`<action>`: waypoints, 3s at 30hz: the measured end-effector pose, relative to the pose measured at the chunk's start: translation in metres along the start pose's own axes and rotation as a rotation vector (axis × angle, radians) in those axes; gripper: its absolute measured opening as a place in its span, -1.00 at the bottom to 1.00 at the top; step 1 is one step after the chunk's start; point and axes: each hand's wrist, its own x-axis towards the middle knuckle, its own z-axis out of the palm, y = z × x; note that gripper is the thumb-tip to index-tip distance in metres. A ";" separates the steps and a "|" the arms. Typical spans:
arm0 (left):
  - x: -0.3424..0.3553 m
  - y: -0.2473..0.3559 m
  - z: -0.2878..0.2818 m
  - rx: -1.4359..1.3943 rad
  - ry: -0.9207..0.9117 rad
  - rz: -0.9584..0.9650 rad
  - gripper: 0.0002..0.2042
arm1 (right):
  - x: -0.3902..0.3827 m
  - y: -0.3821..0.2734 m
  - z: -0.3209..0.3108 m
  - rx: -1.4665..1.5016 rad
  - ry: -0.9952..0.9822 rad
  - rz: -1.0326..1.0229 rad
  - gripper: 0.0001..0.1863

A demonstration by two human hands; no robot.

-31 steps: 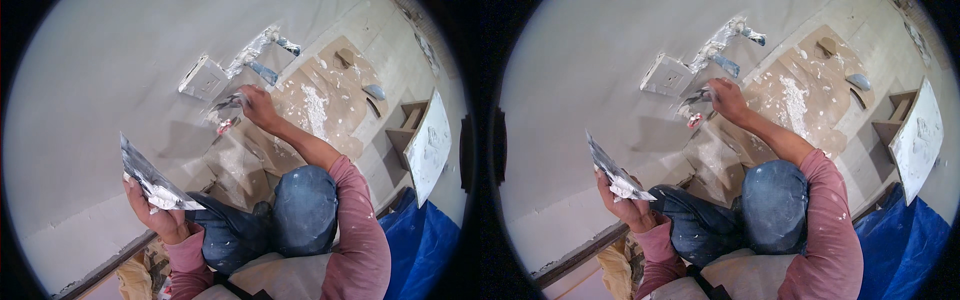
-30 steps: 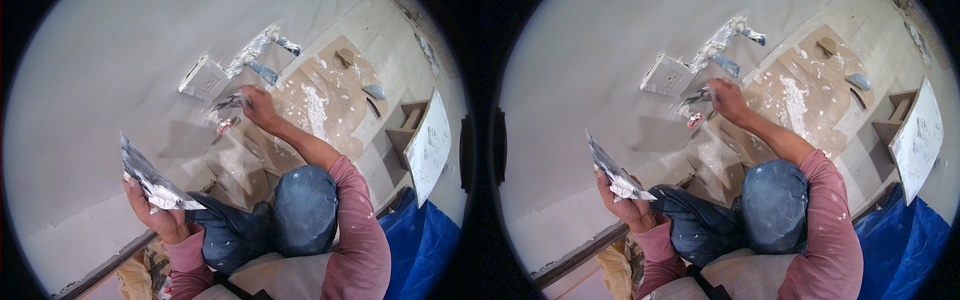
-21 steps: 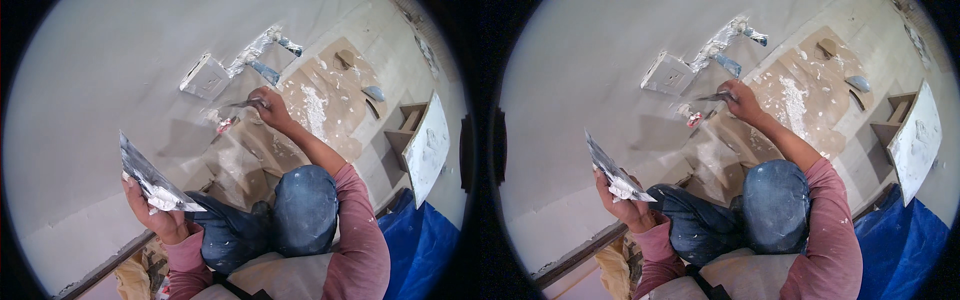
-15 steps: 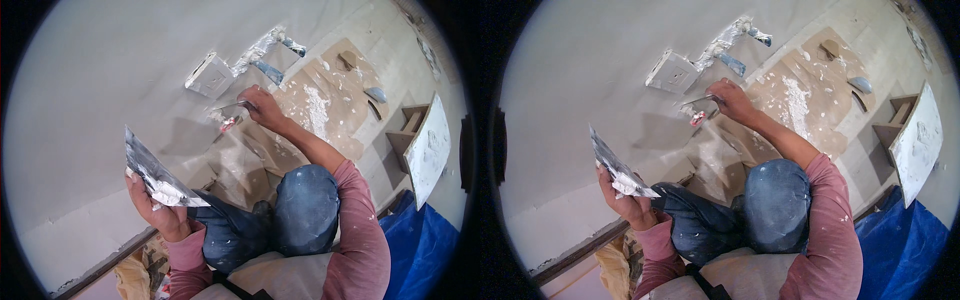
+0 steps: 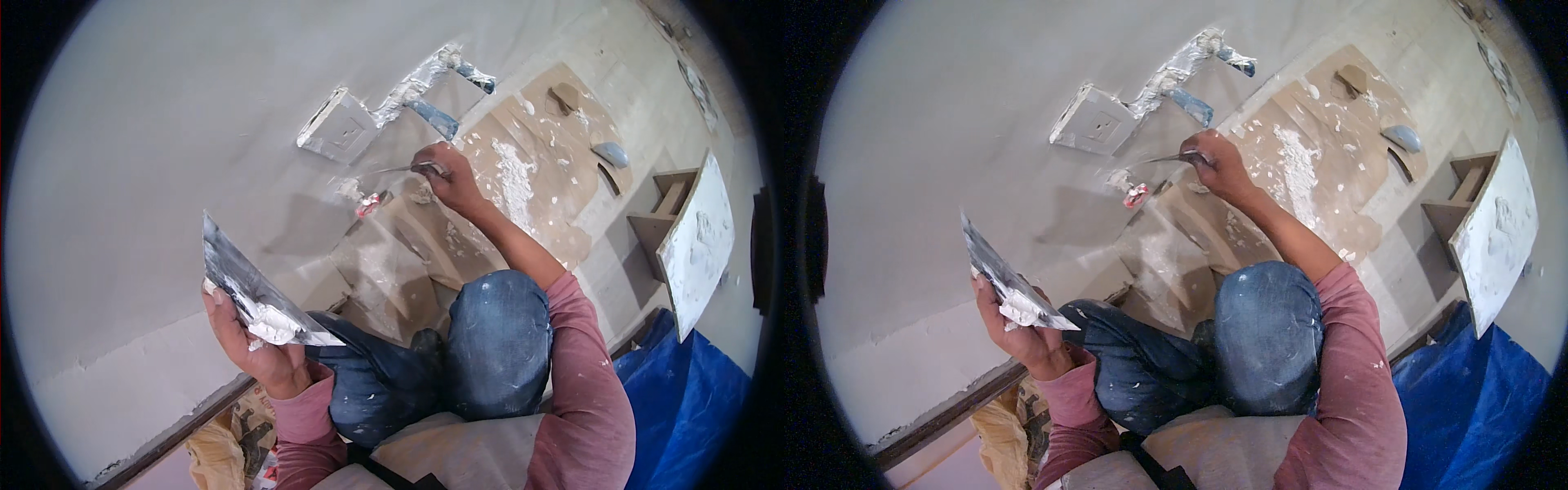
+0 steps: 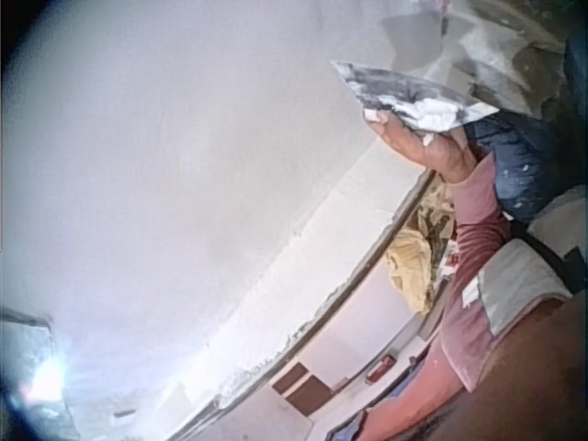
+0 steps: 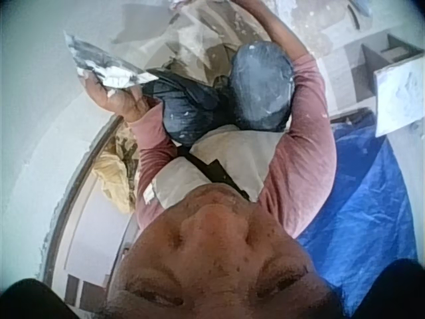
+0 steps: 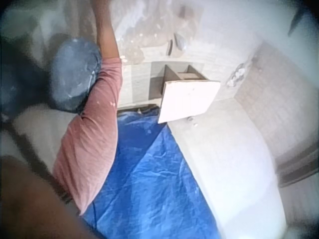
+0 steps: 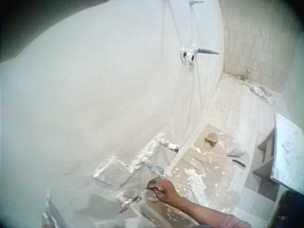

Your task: The person mixes and transfers drywall compound between taping knives, then applies and smooths the compound onto the wall around pipes and edges.

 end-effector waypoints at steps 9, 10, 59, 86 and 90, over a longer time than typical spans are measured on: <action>0.001 -0.005 -0.002 0.029 -0.083 0.018 -0.80 | -0.009 0.010 0.035 0.152 -0.151 0.354 -0.82; 0.001 -0.005 -0.002 0.029 -0.085 0.018 -0.80 | -0.011 0.012 0.039 0.196 -0.142 0.394 -0.82; -0.002 -0.006 -0.003 0.078 -0.062 0.029 -0.79 | 0.031 0.013 0.022 -0.337 -0.001 -0.226 -0.66; -0.002 -0.006 -0.006 0.079 -0.088 0.022 -0.74 | 0.028 -0.012 0.014 -0.431 -0.091 -0.194 -0.71; 0.000 -0.007 -0.006 0.057 -0.102 0.006 -0.76 | 0.029 -0.008 0.010 -0.428 -0.035 -0.155 -0.73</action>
